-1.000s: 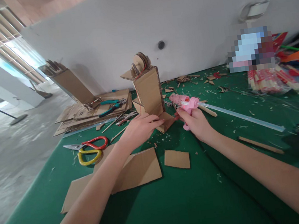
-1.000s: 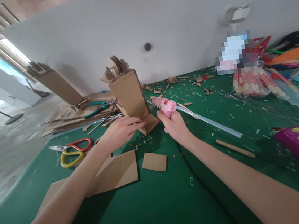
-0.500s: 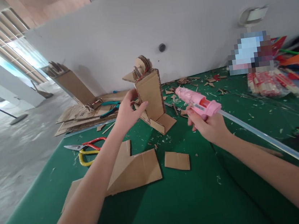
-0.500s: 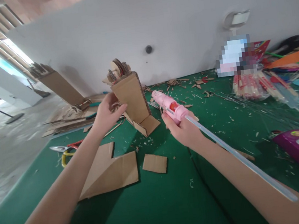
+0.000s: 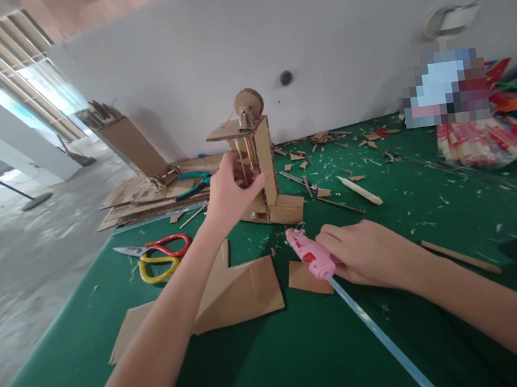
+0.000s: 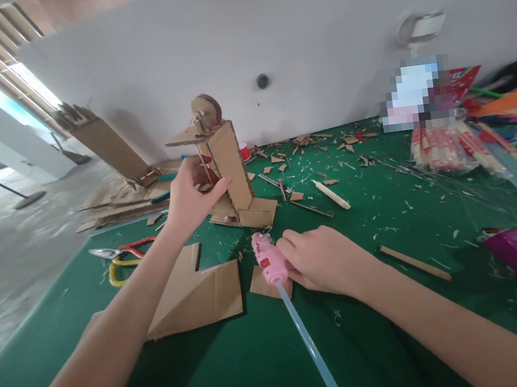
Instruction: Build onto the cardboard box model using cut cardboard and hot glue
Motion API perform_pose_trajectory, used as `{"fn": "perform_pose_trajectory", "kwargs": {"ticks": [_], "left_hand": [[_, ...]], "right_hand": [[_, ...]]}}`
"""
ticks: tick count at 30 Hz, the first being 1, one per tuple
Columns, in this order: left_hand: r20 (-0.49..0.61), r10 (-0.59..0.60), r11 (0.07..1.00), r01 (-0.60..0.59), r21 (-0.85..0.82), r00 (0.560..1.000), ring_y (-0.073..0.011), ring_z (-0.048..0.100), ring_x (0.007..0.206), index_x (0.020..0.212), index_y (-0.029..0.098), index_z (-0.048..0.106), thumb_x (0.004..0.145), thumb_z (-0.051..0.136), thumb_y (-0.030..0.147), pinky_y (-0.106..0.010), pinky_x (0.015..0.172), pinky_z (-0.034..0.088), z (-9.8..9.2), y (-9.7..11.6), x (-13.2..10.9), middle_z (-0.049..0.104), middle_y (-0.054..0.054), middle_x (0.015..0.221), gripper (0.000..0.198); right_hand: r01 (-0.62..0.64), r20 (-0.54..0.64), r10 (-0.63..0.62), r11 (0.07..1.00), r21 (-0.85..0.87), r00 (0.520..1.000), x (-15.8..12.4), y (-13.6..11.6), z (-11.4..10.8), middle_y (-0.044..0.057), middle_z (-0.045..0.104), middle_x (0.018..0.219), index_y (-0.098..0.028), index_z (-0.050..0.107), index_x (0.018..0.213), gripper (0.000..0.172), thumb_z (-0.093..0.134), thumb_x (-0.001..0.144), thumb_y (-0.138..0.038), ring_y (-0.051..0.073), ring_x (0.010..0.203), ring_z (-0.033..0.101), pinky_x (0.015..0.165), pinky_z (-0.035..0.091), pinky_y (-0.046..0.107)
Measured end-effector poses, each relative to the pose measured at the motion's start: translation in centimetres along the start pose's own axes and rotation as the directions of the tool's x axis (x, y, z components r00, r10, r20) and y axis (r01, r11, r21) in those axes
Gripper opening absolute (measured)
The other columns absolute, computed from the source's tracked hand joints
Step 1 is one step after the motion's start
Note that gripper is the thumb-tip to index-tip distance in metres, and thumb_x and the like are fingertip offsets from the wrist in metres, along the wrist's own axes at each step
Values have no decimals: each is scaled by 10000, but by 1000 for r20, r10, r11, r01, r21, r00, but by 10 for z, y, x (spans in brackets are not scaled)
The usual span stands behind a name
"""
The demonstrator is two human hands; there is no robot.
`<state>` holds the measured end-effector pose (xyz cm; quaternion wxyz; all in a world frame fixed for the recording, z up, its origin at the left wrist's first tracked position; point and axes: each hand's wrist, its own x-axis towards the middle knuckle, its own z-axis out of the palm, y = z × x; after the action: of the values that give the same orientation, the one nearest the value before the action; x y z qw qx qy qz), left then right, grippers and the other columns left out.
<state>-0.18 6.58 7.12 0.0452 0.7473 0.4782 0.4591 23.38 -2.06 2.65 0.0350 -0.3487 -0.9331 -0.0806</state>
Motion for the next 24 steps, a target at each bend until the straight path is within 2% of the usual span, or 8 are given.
{"fn": "perform_pose_trajectory", "kwargs": {"ticks": [3,7,12,24], "left_hand": [[-3,-4,1000,4,-29,1000,-136,614,673,1096,190,498,750,662,390,-271,624,506,3,0,0,627,1,764,431],[-15,-34,998,33,-51,999,-131,606,668,1108,201,507,746,667,399,-265,626,509,5,2,-1,623,4,764,443],[-20,-28,999,28,-17,999,-131,589,651,1105,202,524,745,668,389,-264,617,504,5,6,-3,618,11,735,430],[-70,-26,1000,26,-4,997,-111,567,608,1078,186,579,730,690,346,-225,585,488,5,11,-4,617,16,691,398]], "right_hand": [[17,-18,-17,999,-33,1000,8,-5,-1,44,600,815,-154,557,878,159,503,872,-303,164,575,574,450,149,287],[-7,-34,5,998,-55,999,15,-12,2,46,608,822,-154,551,884,110,483,869,-239,162,578,588,444,149,289],[-31,-15,30,996,-81,999,18,-16,4,61,613,826,-145,555,883,97,473,850,-185,166,595,598,442,162,290],[-62,30,64,995,-74,997,26,-18,1,62,615,837,-142,554,888,112,467,865,-208,188,628,620,446,183,290]]}}
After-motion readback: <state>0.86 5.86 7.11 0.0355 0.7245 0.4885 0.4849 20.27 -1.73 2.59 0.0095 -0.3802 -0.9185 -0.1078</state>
